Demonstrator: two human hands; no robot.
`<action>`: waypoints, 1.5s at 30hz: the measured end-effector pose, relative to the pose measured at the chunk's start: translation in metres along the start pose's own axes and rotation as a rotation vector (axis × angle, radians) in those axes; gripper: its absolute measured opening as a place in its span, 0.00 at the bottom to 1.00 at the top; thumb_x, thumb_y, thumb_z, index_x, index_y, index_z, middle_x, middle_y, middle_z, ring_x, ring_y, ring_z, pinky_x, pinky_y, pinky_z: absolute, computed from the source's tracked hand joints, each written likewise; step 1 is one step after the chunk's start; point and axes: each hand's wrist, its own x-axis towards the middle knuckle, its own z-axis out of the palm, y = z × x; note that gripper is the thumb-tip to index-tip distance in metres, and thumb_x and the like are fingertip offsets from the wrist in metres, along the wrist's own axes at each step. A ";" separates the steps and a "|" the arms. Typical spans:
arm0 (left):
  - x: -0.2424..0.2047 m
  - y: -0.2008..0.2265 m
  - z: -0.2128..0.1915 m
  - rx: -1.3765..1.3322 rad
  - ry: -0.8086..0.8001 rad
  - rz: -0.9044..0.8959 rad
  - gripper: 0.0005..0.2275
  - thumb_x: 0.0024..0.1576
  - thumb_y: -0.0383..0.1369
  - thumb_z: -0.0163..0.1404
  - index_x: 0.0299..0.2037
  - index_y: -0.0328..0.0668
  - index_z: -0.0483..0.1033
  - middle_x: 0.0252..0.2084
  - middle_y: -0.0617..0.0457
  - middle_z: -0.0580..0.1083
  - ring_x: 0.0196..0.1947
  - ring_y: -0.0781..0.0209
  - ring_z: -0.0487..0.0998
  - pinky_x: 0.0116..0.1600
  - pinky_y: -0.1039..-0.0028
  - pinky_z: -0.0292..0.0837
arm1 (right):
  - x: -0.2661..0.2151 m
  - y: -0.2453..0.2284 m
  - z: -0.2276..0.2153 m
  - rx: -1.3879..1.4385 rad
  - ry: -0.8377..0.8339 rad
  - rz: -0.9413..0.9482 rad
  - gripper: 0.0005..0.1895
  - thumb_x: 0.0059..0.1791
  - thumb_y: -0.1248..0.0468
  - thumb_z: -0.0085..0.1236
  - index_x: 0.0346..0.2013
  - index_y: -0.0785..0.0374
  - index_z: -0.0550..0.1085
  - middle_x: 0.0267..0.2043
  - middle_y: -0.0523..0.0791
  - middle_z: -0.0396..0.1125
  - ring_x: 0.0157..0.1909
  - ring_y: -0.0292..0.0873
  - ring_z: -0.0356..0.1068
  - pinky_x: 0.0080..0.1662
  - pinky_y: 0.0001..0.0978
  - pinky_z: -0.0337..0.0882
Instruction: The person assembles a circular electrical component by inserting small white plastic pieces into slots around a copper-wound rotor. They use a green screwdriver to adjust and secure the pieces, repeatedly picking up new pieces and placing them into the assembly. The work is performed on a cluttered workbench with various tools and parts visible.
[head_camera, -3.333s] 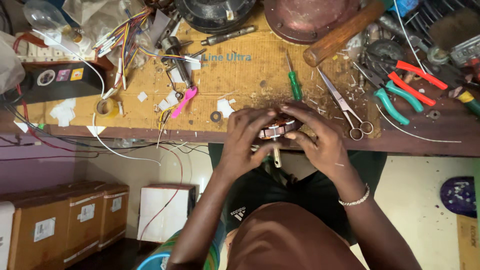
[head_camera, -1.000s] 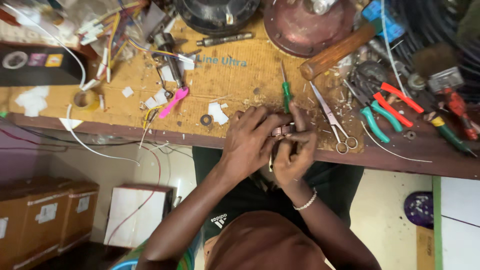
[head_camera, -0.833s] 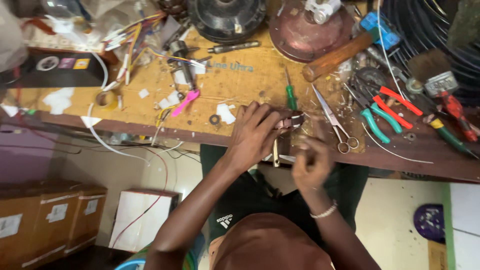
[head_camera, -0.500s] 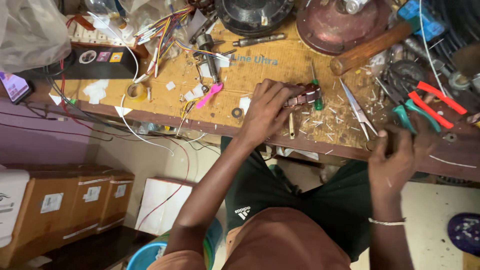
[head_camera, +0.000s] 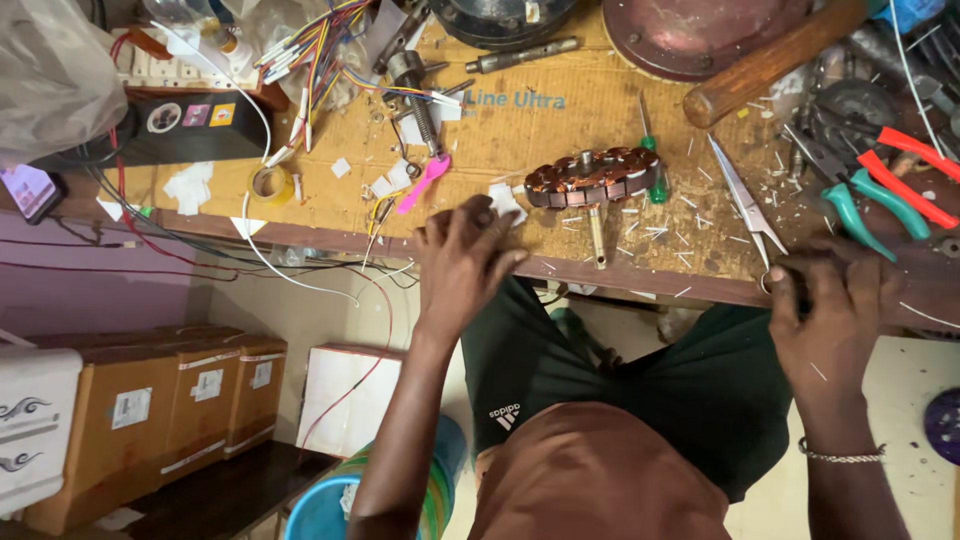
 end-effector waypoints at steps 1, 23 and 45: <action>-0.003 0.000 0.001 0.017 0.004 0.033 0.21 0.53 0.46 0.62 0.57 0.59 0.78 0.61 0.53 0.69 0.55 0.46 0.66 0.55 0.54 0.59 | 0.001 -0.002 -0.003 -0.026 -0.007 -0.001 0.02 0.58 0.64 0.59 0.43 0.57 0.74 0.55 0.45 0.64 0.62 0.51 0.59 0.67 0.42 0.59; -0.069 0.006 0.034 -1.069 0.292 -0.551 0.12 0.57 0.20 0.55 0.50 0.32 0.79 0.42 0.47 0.76 0.40 0.63 0.79 0.45 0.75 0.72 | 0.001 -0.033 -0.059 0.597 -0.280 0.633 0.37 0.46 0.70 0.62 0.71 0.63 0.65 0.43 0.49 0.74 0.42 0.42 0.75 0.41 0.33 0.74; -0.053 0.090 0.044 -1.332 -0.244 -0.853 0.06 0.60 0.29 0.56 0.39 0.31 0.81 0.32 0.51 0.82 0.28 0.68 0.83 0.29 0.80 0.74 | -0.040 -0.113 -0.009 1.081 -1.301 0.447 0.32 0.38 0.65 0.74 0.57 0.62 0.77 0.33 0.40 0.71 0.38 0.32 0.67 0.43 0.28 0.71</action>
